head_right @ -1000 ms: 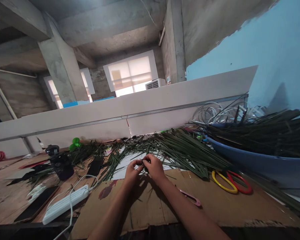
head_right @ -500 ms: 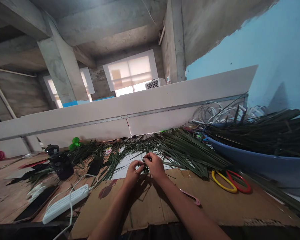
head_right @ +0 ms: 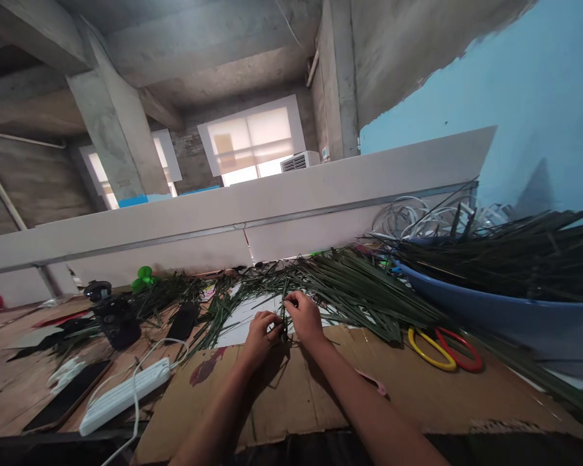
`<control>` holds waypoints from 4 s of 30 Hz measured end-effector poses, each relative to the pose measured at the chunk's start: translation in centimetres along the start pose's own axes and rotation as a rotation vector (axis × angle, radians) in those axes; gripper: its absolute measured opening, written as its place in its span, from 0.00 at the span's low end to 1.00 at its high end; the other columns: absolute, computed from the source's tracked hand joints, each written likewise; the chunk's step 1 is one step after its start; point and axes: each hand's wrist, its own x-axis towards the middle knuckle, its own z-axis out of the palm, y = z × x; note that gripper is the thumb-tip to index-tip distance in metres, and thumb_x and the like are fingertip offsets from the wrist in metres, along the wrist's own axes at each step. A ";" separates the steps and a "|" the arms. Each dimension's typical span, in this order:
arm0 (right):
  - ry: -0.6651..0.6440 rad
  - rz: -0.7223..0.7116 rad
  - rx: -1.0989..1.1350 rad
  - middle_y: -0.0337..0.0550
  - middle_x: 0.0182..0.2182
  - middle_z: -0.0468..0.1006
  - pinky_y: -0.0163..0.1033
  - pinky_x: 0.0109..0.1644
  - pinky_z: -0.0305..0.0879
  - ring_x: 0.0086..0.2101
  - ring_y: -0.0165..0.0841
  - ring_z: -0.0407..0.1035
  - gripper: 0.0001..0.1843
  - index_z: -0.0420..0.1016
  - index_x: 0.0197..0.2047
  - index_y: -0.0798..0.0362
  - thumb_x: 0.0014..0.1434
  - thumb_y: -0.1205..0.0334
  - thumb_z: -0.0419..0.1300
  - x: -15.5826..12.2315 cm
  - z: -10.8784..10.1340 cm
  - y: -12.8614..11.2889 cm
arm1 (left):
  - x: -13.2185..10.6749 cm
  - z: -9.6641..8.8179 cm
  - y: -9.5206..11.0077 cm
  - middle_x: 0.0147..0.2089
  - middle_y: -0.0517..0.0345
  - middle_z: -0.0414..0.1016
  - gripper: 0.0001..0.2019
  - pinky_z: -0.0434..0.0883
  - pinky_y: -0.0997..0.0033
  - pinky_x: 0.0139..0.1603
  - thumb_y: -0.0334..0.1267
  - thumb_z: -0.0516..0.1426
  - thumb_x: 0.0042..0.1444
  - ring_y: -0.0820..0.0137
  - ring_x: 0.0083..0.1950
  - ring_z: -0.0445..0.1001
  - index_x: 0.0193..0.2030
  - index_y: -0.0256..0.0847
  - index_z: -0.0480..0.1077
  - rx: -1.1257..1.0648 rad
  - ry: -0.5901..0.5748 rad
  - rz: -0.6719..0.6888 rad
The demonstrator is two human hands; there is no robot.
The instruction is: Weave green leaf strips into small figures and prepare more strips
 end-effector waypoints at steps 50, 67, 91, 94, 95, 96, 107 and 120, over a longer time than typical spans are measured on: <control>-0.208 0.321 0.312 0.41 0.24 0.80 0.34 0.19 0.56 0.16 0.29 0.64 0.13 0.74 0.29 0.53 0.45 0.51 0.65 0.6 0.6 2.0 | 0.1 -0.5 -3.4 0.30 0.55 0.76 0.22 0.67 0.70 0.31 0.56 0.66 0.42 0.70 0.29 0.70 0.36 0.40 0.77 -0.699 0.024 -0.431; -0.195 -0.102 -0.095 0.43 0.38 0.73 0.41 0.47 0.63 0.41 0.39 0.71 0.03 0.83 0.31 0.49 0.52 0.64 0.66 -0.5 1.0 -0.4 | 0.5 0.2 -2.7 0.27 0.56 0.74 0.15 0.65 0.67 0.38 0.50 0.69 0.42 0.67 0.32 0.69 0.26 0.41 0.77 -0.646 0.084 -0.304; -0.198 -0.125 -0.135 0.42 0.39 0.74 0.39 0.48 0.64 0.43 0.37 0.70 0.05 0.77 0.37 0.50 0.60 0.63 0.59 -0.2 1.4 0.3 | 0.5 -0.2 -2.3 0.24 0.61 0.69 0.18 0.61 0.73 0.31 0.53 0.69 0.39 0.73 0.27 0.64 0.24 0.40 0.72 -0.762 0.108 -0.382; -0.214 -0.114 -0.170 0.42 0.37 0.74 0.40 0.47 0.64 0.41 0.38 0.71 0.04 0.79 0.35 0.51 0.57 0.62 0.63 -0.5 1.4 0.5 | 0.3 -0.8 -2.2 0.25 0.61 0.69 0.18 0.60 0.74 0.30 0.53 0.69 0.41 0.73 0.26 0.63 0.28 0.41 0.74 -0.775 0.144 -0.408; -0.225 -0.112 -0.186 0.42 0.37 0.74 0.40 0.46 0.64 0.40 0.37 0.71 0.03 0.80 0.33 0.51 0.55 0.63 0.64 -0.6 1.4 0.5 | 0.2 -0.9 -2.2 0.25 0.60 0.70 0.18 0.60 0.74 0.30 0.53 0.69 0.41 0.73 0.27 0.64 0.29 0.41 0.75 -0.778 0.150 -0.411; -0.237 -0.111 -0.201 0.42 0.36 0.73 0.39 0.45 0.64 0.39 0.37 0.71 0.02 0.80 0.31 0.51 0.54 0.64 0.65 -0.8 1.5 0.6 | 0.2 -1.0 -2.1 0.26 0.60 0.71 0.18 0.60 0.74 0.30 0.53 0.69 0.40 0.73 0.27 0.64 0.29 0.41 0.76 -0.780 0.153 -0.413; -0.318 -0.148 -0.301 0.41 0.40 0.74 0.37 0.43 0.62 0.40 0.35 0.71 0.07 0.77 0.27 0.51 0.54 0.72 0.62 -1.3 1.9 0.2 | 0.2 -0.5 -2.0 0.26 0.58 0.72 0.20 0.66 0.72 0.32 0.54 0.71 0.37 0.71 0.29 0.68 0.28 0.40 0.76 -0.791 0.167 -0.423; -0.352 -0.171 -0.323 0.40 0.41 0.75 0.38 0.41 0.61 0.39 0.35 0.71 0.09 0.76 0.26 0.50 0.52 0.75 0.61 -1.8 1.8 -0.7 | 0.7 -0.6 -2.9 0.23 0.63 0.66 0.21 0.61 0.73 0.28 0.57 0.69 0.38 0.74 0.25 0.62 0.25 0.40 0.73 -0.768 0.226 -0.445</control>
